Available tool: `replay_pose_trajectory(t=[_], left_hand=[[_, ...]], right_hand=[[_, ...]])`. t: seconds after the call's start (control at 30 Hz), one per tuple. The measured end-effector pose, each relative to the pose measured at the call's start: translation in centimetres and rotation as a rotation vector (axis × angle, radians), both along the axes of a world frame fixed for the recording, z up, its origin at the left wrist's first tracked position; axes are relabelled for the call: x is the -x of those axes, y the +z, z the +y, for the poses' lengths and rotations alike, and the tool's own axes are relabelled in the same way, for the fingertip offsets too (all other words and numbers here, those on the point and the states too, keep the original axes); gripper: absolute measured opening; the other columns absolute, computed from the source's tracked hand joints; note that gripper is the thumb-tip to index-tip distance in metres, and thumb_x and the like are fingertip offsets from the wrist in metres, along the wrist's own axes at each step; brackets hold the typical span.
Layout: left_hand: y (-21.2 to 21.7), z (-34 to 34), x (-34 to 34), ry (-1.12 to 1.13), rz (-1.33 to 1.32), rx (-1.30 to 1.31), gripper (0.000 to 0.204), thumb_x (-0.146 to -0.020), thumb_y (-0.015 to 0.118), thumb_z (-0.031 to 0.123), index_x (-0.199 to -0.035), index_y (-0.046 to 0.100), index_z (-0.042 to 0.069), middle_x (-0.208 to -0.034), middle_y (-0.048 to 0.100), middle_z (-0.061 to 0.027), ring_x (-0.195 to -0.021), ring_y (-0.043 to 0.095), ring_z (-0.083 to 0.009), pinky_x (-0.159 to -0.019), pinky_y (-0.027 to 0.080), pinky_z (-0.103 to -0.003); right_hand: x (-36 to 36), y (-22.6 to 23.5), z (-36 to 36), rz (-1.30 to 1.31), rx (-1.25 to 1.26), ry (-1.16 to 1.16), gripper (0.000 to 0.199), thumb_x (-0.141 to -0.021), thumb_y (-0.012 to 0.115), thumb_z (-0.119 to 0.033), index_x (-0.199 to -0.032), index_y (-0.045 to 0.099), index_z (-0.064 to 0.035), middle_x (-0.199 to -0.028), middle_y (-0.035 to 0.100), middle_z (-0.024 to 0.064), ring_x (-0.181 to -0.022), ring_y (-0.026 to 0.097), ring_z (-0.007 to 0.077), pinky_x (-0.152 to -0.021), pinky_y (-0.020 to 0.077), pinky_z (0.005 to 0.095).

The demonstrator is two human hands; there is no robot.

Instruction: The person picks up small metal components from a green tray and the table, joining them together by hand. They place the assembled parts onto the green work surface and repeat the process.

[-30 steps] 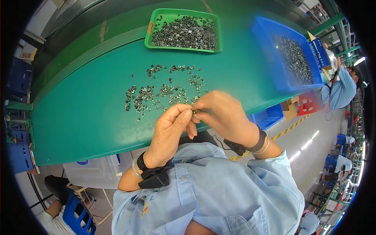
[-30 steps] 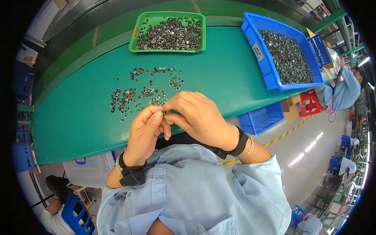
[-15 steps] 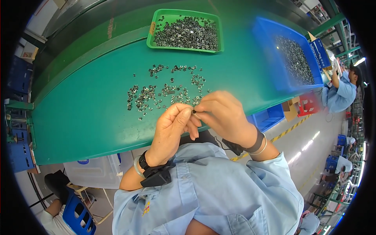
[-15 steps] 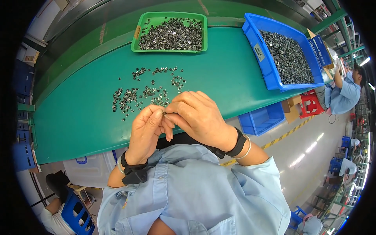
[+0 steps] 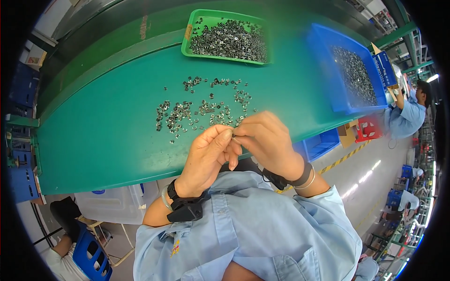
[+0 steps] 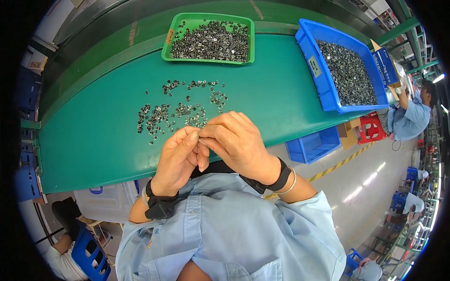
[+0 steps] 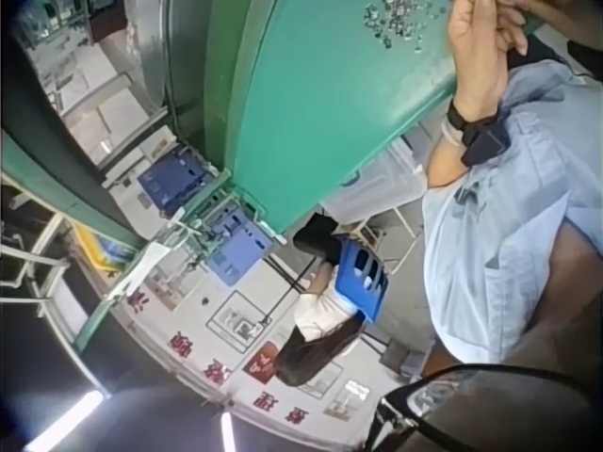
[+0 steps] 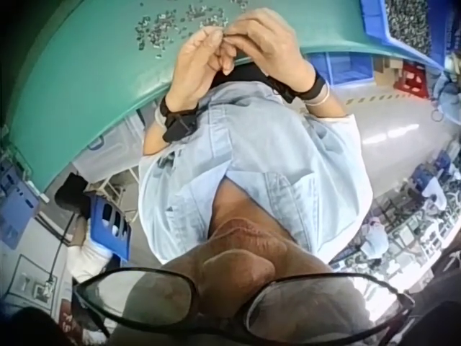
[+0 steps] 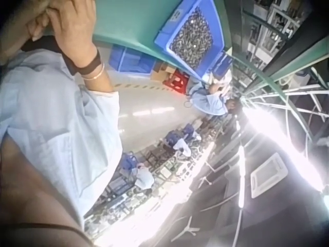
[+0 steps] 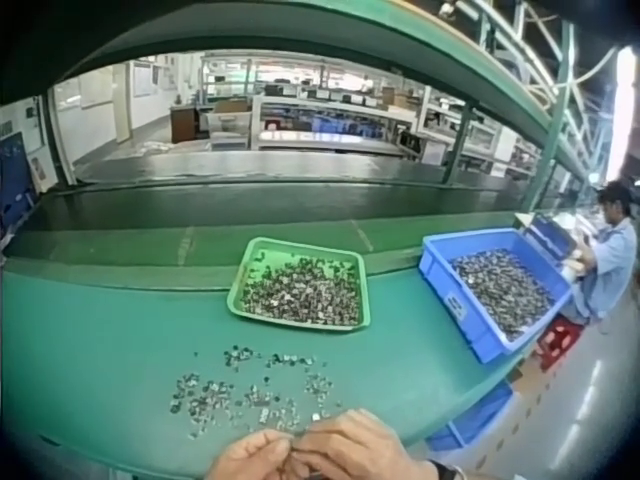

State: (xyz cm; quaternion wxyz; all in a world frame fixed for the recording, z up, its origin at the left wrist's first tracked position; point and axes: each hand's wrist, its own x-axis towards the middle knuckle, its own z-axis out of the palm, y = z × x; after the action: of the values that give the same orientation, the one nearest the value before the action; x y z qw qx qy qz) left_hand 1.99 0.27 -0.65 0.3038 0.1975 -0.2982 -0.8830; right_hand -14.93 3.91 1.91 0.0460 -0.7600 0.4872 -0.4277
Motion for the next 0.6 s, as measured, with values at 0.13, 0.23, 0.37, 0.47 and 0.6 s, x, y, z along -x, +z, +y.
replay_pose_trajectory(t=[0.13, 0.23, 0.37, 0.47, 0.6], left_hand=[[0.87, -0.10, 0.22, 0.017, -0.029, -0.003, 0.022, -0.097, 0.046, 0.022, -0.102, 0.052, 0.001, -0.082, 0.060, -0.0089, -0.061, 0.055, -0.0128, -0.054, 0.045, -0.025], [0.89, 0.05, 0.34, 0.024, -0.037, -0.003, 0.022, -0.097, 0.046, 0.022, -0.102, 0.052, 0.001, -0.083, 0.060, -0.0087, -0.062, 0.055, -0.0125, -0.054, 0.045, -0.024], [0.52, 0.27, 0.51, 0.025, -0.055, 0.027, 0.020, -0.096, 0.048, 0.020, -0.103, 0.052, 0.002, -0.085, 0.060, -0.0084, -0.062, 0.055, -0.0120, -0.054, 0.045, -0.024], [0.43, 0.31, 0.54, 0.031, -0.085, 0.067, 0.018, -0.095, 0.050, 0.018, -0.104, 0.052, 0.002, -0.086, 0.061, -0.0082, -0.063, 0.055, -0.0116, -0.054, 0.046, -0.024], [0.51, 0.29, 0.63, 0.023, -0.091, 0.087, 0.017, -0.095, 0.051, 0.016, -0.106, 0.052, 0.003, -0.087, 0.061, -0.0083, -0.063, 0.056, -0.0113, -0.055, 0.046, -0.024]], right_hand=[[0.44, -0.20, -0.01, -0.024, 0.006, 0.000, 0.020, -0.071, 0.072, -0.006, -0.088, 0.061, -0.0070, -0.084, 0.058, 0.0035, -0.073, 0.056, 0.0208, -0.062, 0.0426, 0.0321], [0.91, -0.49, 0.22, -0.046, -0.025, 0.022, 0.024, -0.067, 0.071, 0.001, -0.088, 0.061, -0.0054, -0.086, 0.060, 0.0060, -0.076, 0.058, 0.0232, -0.063, 0.0458, 0.0321], [0.94, -0.81, 0.46, -0.096, -0.053, 0.010, 0.023, -0.069, 0.071, 0.001, -0.088, 0.061, -0.0053, -0.086, 0.060, 0.0063, -0.078, 0.058, 0.0232, -0.065, 0.0467, 0.0319], [0.84, -0.91, 0.66, -0.155, -0.082, 0.014, 0.023, -0.069, 0.071, 0.001, -0.089, 0.061, -0.0051, -0.086, 0.060, 0.0067, -0.078, 0.058, 0.0233, -0.066, 0.0472, 0.0319], [0.78, -0.69, 0.81, -0.214, -0.114, 0.006, 0.022, -0.070, 0.071, 0.001, -0.089, 0.061, -0.0047, -0.087, 0.060, 0.0072, -0.079, 0.059, 0.0234, -0.067, 0.0477, 0.0320]])
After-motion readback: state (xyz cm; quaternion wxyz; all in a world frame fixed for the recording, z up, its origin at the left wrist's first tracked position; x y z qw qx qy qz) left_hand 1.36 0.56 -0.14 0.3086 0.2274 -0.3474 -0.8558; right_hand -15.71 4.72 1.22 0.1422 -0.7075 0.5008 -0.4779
